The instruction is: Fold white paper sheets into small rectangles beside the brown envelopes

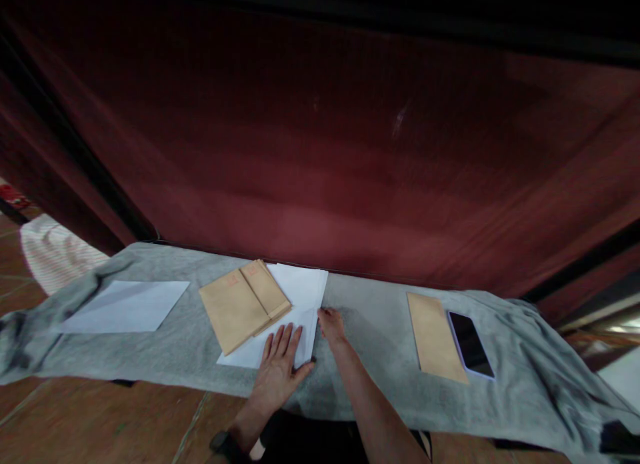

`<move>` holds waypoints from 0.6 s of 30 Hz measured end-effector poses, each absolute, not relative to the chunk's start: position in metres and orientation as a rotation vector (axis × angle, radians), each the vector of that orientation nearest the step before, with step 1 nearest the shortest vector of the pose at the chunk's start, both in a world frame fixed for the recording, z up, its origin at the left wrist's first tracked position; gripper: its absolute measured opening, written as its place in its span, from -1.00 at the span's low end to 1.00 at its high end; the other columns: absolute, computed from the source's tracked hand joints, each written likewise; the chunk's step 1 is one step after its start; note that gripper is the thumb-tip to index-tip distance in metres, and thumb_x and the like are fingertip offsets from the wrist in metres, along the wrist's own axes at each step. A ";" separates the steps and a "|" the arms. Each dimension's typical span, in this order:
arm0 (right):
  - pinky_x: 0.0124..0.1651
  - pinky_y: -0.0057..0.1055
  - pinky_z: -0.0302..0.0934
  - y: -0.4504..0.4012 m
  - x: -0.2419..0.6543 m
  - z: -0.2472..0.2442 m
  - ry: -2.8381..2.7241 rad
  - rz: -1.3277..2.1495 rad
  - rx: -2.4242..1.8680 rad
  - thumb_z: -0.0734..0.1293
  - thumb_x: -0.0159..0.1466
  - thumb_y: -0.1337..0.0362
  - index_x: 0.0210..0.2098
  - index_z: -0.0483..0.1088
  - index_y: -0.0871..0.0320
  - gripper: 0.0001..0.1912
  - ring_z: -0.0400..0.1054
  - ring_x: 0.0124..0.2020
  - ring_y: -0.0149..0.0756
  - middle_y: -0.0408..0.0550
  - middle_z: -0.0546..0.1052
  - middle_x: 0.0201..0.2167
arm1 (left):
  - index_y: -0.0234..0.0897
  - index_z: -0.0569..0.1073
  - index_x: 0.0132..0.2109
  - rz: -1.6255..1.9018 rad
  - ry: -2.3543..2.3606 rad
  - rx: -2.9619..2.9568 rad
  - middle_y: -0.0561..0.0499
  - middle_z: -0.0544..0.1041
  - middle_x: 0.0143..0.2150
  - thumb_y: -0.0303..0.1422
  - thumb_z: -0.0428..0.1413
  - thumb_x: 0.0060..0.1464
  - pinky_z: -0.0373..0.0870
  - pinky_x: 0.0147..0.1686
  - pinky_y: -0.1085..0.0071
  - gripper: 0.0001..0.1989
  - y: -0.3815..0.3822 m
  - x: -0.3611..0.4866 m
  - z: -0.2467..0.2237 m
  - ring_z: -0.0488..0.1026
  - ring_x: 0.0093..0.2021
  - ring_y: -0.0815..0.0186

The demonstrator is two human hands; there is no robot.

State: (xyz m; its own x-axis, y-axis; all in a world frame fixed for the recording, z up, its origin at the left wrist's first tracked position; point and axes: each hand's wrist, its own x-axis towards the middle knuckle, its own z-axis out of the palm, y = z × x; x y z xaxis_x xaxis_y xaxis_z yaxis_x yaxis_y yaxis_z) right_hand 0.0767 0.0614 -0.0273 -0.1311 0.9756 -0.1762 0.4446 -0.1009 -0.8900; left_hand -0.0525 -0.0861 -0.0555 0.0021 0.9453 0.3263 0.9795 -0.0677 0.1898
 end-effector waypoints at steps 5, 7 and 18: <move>-0.03 -0.15 0.42 0.063 0.076 -0.026 -1.560 1.391 -1.674 0.35 0.40 0.12 0.08 0.39 0.17 -0.65 0.45 -0.06 -0.20 0.01 0.48 0.03 | -0.18 0.12 0.44 -0.569 -2.133 -2.151 -0.20 0.26 0.41 -0.08 -0.08 0.33 0.11 0.31 -0.14 -0.38 -0.077 -0.044 -0.044 0.16 0.41 -0.02; -0.03 -0.16 0.42 0.063 0.075 -0.026 -1.551 1.446 -1.685 0.33 0.41 0.11 0.07 0.40 0.18 -0.66 0.46 -0.06 -0.18 -0.01 0.49 0.02 | -0.14 0.10 0.44 -0.570 -2.124 -2.188 -0.15 0.24 0.43 -0.14 -0.12 0.37 0.12 0.31 -0.14 -0.42 -0.068 -0.042 -0.039 0.13 0.42 0.01; -0.27 -0.46 0.37 0.060 0.075 -0.023 -1.543 1.224 -1.625 0.20 0.40 0.30 -0.29 0.49 0.09 -0.76 0.47 -0.35 -0.35 -0.16 0.56 -0.38 | -0.03 0.27 0.36 -0.405 -1.968 -2.321 -0.10 0.25 0.42 -0.24 -0.13 0.38 0.18 0.26 -0.20 -0.53 -0.038 -0.039 -0.027 0.19 0.40 -0.01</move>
